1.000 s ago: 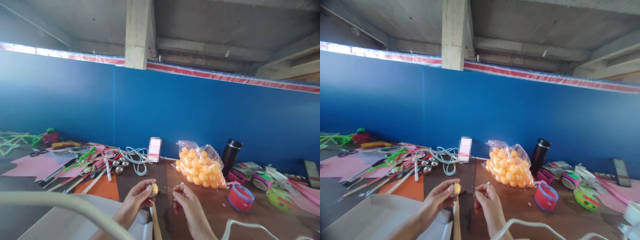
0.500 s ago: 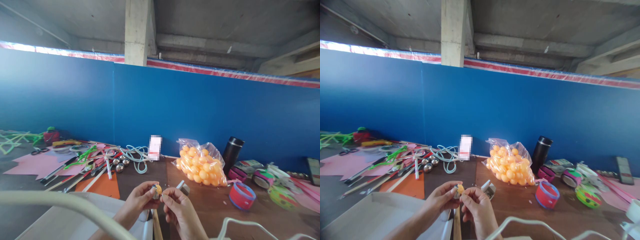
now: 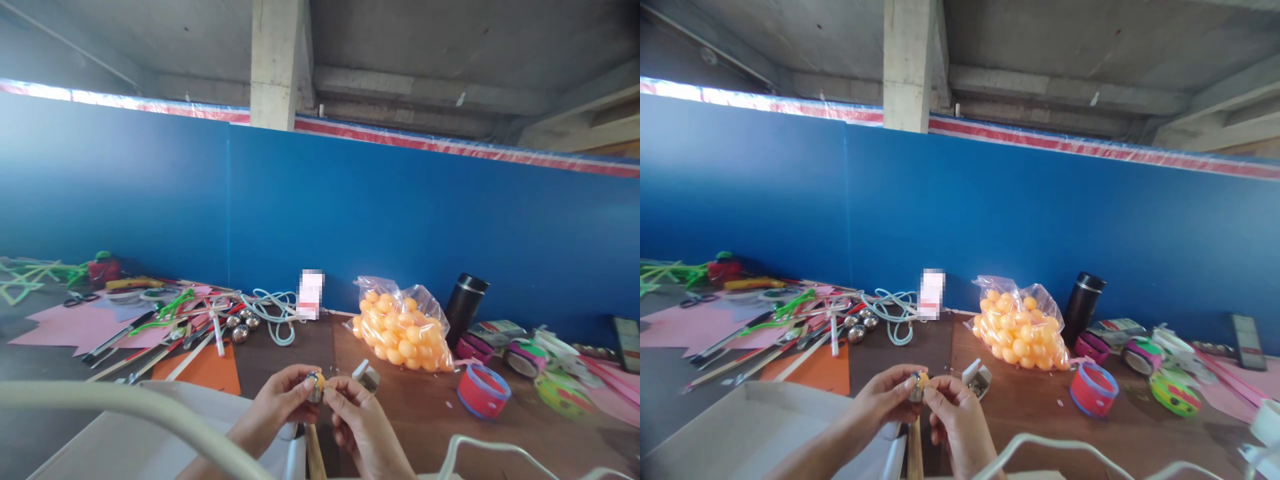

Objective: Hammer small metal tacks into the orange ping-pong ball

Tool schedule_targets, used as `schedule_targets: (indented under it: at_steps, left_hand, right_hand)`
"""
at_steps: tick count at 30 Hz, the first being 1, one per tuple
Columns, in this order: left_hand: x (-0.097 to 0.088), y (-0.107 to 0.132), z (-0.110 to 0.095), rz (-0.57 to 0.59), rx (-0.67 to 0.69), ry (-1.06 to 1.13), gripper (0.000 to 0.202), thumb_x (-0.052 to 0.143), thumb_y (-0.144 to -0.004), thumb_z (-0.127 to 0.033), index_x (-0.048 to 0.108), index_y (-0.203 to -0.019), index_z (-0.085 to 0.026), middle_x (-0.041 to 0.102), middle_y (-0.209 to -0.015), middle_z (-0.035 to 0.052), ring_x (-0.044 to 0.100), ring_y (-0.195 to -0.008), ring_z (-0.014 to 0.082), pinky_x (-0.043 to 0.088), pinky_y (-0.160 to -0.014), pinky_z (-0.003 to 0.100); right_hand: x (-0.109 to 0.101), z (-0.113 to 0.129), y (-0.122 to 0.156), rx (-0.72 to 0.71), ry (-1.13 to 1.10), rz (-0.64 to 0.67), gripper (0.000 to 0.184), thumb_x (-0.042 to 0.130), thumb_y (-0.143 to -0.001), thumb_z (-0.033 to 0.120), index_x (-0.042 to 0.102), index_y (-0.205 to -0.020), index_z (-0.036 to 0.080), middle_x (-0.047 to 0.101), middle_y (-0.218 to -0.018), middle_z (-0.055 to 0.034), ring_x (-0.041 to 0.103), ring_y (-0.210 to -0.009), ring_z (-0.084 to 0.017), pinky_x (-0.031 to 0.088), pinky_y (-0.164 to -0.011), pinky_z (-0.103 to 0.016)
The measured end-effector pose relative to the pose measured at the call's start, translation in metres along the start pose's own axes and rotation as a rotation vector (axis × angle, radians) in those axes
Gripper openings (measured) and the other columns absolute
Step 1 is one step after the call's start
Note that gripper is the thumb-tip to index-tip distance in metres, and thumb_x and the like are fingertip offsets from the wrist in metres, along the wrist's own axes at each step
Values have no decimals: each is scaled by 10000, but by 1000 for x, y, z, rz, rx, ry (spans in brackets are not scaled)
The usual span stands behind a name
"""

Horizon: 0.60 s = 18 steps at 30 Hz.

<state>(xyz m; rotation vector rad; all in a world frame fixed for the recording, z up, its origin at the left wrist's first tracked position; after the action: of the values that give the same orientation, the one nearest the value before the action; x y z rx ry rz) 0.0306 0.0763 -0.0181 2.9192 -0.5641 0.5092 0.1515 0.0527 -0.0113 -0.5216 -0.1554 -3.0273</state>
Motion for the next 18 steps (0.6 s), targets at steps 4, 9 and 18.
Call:
schedule_targets:
  at_steps: [4, 9, 18]
  left_hand:
    - [0, -1, 3, 11, -20, -11, 426, 646, -698, -399, 596, -1023, -128, 652, -809, 71, 624, -628, 139, 511, -605, 268]
    - [0, -1, 2, 2, -24, -22, 418, 648, -692, -405, 606, -1006, -132, 643, -780, 59, 619, -622, 139, 507, -595, 269]
    - [2, 1, 0, 4, -30, -47, 410, 639, -698, -408, 610, -995, -127, 645, -780, 66, 621, -615, 138, 502, -584, 260]
  right_hand:
    - [-1, -2, 0, 14, 8, 2, 276, 734, -633, 364, 598, -754, 156, 447, -483, 80, 329, -415, -28, 281, -356, -127]
    - [-1, -4, 1, 28, -20, 7, 270, 730, -641, 360, 582, -738, 156, 444, -481, 81, 326, -410, -26, 265, -361, -129]
    - [3, -6, 0, 39, -86, 69, 241, 715, -668, 337, 549, -679, 163, 450, -483, 78, 314, -400, -25, 266, -374, -143]
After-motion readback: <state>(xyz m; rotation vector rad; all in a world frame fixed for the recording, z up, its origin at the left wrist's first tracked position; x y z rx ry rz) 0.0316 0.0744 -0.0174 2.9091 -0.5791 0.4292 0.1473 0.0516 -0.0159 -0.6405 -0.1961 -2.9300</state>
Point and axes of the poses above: each hand's wrist, its own y-axis away from the middle knuckle, its own x-axis out of the palm, z = x × y, the point moved 7 cm from there along -y, towards the middle knuckle
